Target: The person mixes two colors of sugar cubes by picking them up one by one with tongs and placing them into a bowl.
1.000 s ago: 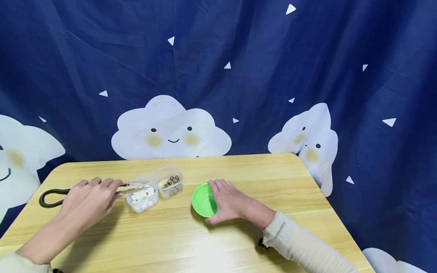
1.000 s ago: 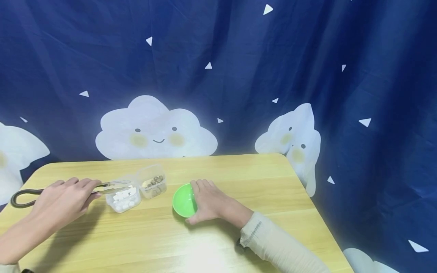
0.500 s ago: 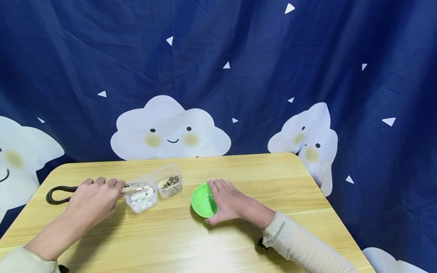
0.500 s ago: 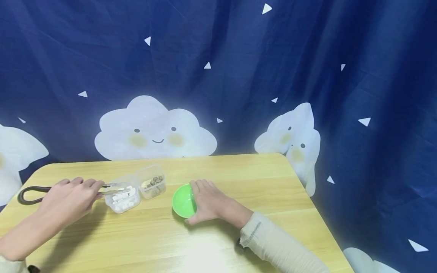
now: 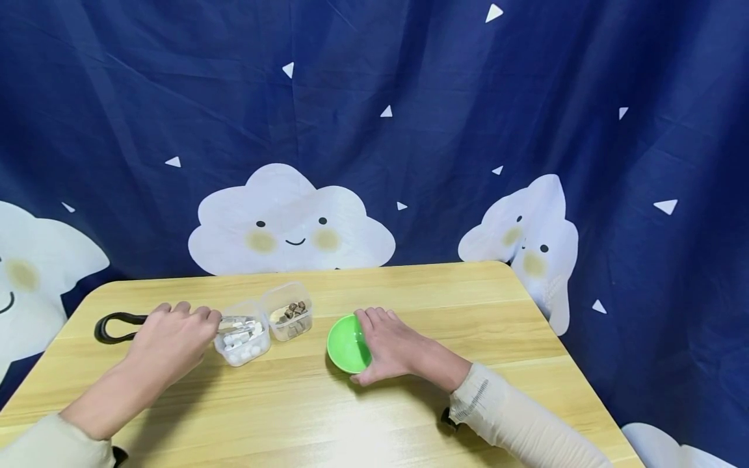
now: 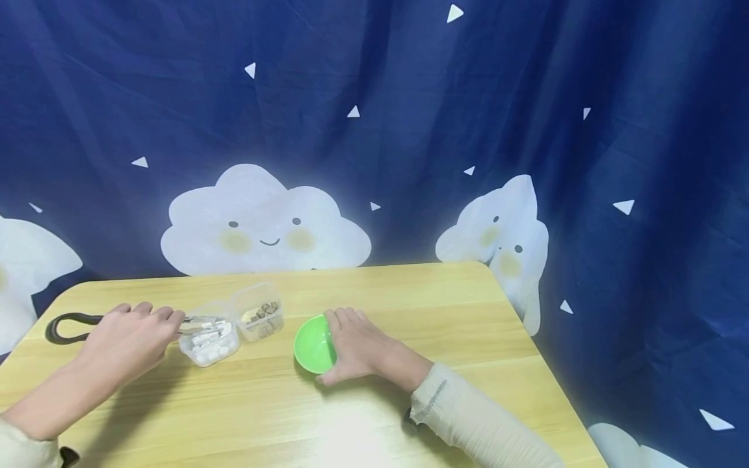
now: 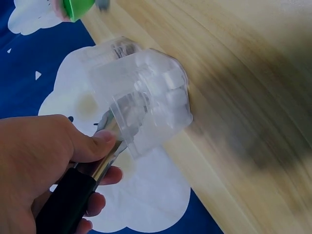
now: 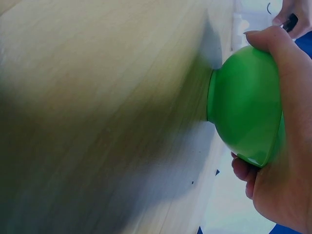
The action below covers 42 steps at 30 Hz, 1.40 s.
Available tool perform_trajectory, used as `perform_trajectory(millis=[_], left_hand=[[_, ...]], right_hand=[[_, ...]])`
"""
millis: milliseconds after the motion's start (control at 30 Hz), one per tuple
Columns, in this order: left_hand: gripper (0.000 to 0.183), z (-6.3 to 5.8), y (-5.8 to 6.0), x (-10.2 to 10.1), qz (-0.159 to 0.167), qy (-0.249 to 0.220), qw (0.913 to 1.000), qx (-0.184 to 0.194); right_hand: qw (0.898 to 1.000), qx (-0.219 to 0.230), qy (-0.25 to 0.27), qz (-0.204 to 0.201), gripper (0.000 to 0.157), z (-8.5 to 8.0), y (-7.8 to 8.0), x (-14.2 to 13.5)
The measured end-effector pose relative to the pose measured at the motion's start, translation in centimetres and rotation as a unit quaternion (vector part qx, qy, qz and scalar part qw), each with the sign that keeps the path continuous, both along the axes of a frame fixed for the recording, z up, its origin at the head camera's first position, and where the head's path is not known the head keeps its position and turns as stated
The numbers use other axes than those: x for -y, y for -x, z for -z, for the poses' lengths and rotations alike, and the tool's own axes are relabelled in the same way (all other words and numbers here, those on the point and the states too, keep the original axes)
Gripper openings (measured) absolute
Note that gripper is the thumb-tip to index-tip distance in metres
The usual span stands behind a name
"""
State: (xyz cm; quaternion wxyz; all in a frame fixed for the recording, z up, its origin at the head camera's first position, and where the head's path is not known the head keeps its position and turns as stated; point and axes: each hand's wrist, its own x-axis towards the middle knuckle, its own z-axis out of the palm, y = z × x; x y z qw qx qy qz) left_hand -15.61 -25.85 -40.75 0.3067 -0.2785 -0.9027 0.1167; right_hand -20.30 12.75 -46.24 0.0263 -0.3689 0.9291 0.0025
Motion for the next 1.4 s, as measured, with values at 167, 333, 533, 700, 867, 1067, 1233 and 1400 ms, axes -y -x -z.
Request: perform_trajectory(millis=[167, 333, 533, 700, 867, 1067, 1233, 1400], left_hand=[[0.013, -0.1, 0.3, -0.2, 0.018, -0.002, 0.9997, -0.018], [0.014, -0.3, 0.5, -0.5, 0.037, -0.012, 0.9983, -0.042], [0.011, -0.1, 0.7, -0.5, 0.032, -0.005, 0.9988, -0.037], [0.011, -0.1, 0.9, -0.3, 0.028, 0.000, 0.9992, -0.027], [0.022, -0.4, 0.8, 0.0, 0.006, 0.015, 0.9998, 0.015], [0.027, -0.6, 0.6, 0.3, -0.025, 0.030, 0.9972, 0.064], [0.026, -0.3, 0.5, 0.5, -0.032, 0.037, 0.9963, 0.071], [0.020, -0.2, 0.4, 0.7, -0.014, 0.029, 0.9986, 0.042]], right_hand=[[1.000, 0.004, 0.002, 0.003, 0.127, 0.1, 0.0, 0.0], [1.000, 0.003, 0.004, 0.003, 0.127, 0.0, -0.1, 0.0], [1.000, 0.001, 0.002, 0.000, 0.127, -0.2, -0.1, 0.0], [1.000, 0.001, 0.002, 0.001, 0.127, -0.2, -0.1, 0.0], [1.000, 0.001, 0.002, 0.000, 0.126, -0.3, -0.1, 0.1], [1.000, 0.004, 0.002, 0.001, 0.126, -0.3, -0.2, 0.0], [1.000, 0.005, 0.005, -0.001, 0.125, -0.2, -0.1, 0.1], [1.000, 0.004, 0.007, -0.001, 0.123, -0.3, -0.1, 0.1]])
